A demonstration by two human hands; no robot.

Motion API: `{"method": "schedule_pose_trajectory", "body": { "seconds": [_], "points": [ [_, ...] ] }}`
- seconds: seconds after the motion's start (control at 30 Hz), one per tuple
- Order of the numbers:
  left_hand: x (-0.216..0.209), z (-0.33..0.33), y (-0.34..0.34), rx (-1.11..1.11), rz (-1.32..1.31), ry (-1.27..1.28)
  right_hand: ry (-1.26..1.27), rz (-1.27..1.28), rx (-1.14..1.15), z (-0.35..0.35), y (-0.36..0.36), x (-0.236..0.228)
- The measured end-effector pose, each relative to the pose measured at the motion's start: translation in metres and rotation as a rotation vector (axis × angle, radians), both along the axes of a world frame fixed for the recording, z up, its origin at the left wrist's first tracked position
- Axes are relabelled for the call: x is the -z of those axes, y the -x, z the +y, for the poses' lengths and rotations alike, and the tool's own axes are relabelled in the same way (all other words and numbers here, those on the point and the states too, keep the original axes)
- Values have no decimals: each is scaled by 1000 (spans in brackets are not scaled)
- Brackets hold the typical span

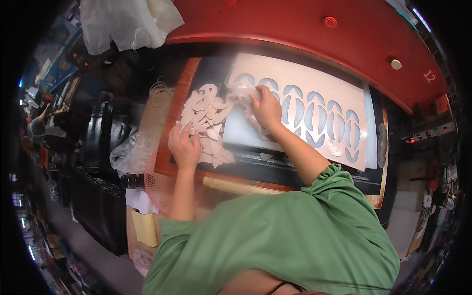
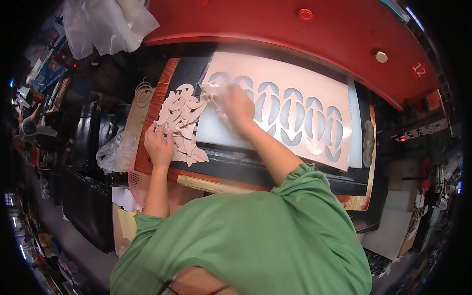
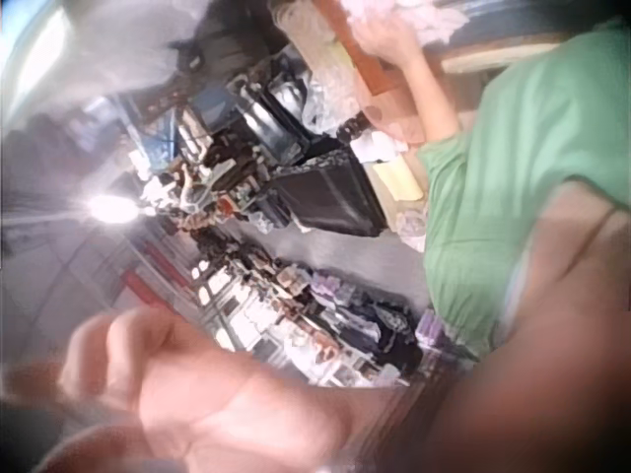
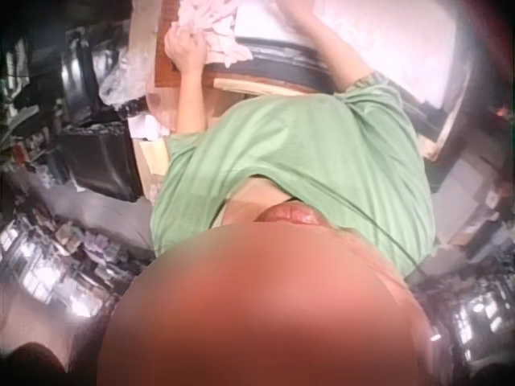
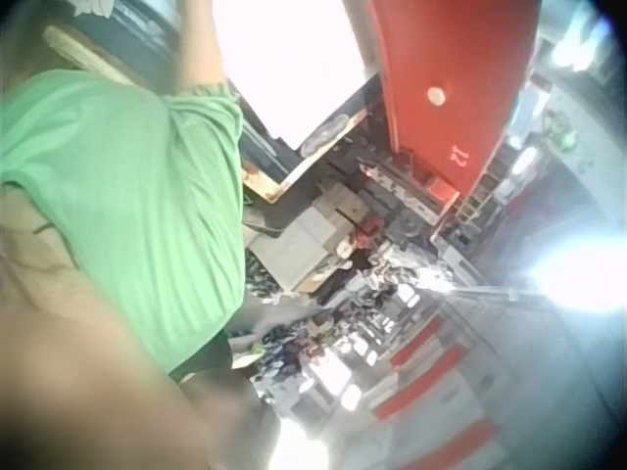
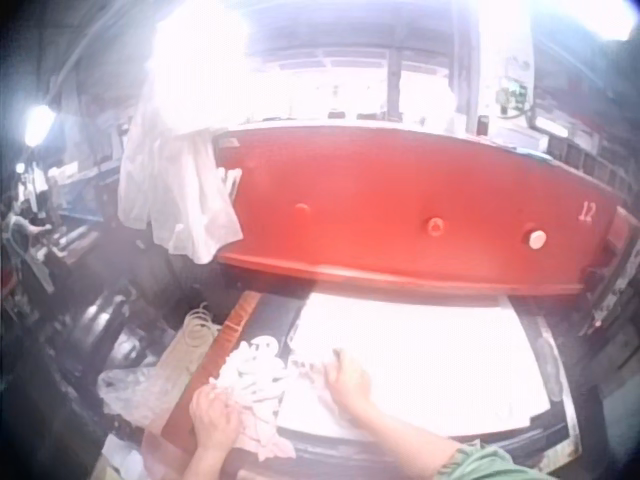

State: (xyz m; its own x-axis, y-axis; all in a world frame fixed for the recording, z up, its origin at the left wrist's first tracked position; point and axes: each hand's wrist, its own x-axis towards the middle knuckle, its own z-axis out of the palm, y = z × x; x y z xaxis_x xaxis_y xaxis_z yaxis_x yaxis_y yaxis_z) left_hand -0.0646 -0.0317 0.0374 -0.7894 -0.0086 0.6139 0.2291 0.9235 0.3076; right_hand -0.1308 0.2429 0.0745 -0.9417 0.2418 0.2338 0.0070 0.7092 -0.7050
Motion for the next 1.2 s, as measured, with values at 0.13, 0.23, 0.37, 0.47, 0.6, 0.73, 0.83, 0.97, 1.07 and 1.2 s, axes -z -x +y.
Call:
{"method": "schedule_pose_trajectory", "body": {
  "seconds": [0.13,0.23,0.37,0.47,0.6,0.73,0.83,0.97,1.07,1.2],
  "points": [
    [9,-2,0,-22,-51,-63,0,-11,-3,0,-2,0],
    [18,-10,-4,-94,-73,-76,-1,-25,-8,-1,-4,-9],
    [21,-24,-1,-116,-12,-188,-240,141,-93,-6,-1,-30],
    [14,-17,11,-52,-16,-191,-572,394,-435,-24,-5,-38],
    [-5,15,53,9,-176,-54,-784,742,-868,-59,-23,-24],
    [-21,33,93,60,-524,196,-373,387,-791,-68,-27,-3],
    [-22,35,103,86,-664,195,-310,461,-781,-62,-25,6],
    [-19,29,105,134,-690,188,-368,443,-770,-60,-30,9],
    [-18,28,102,119,-730,151,-338,430,-769,-60,-35,6],
    [-23,34,105,118,-741,95,-367,407,-765,-57,-34,3]
  ]
}}
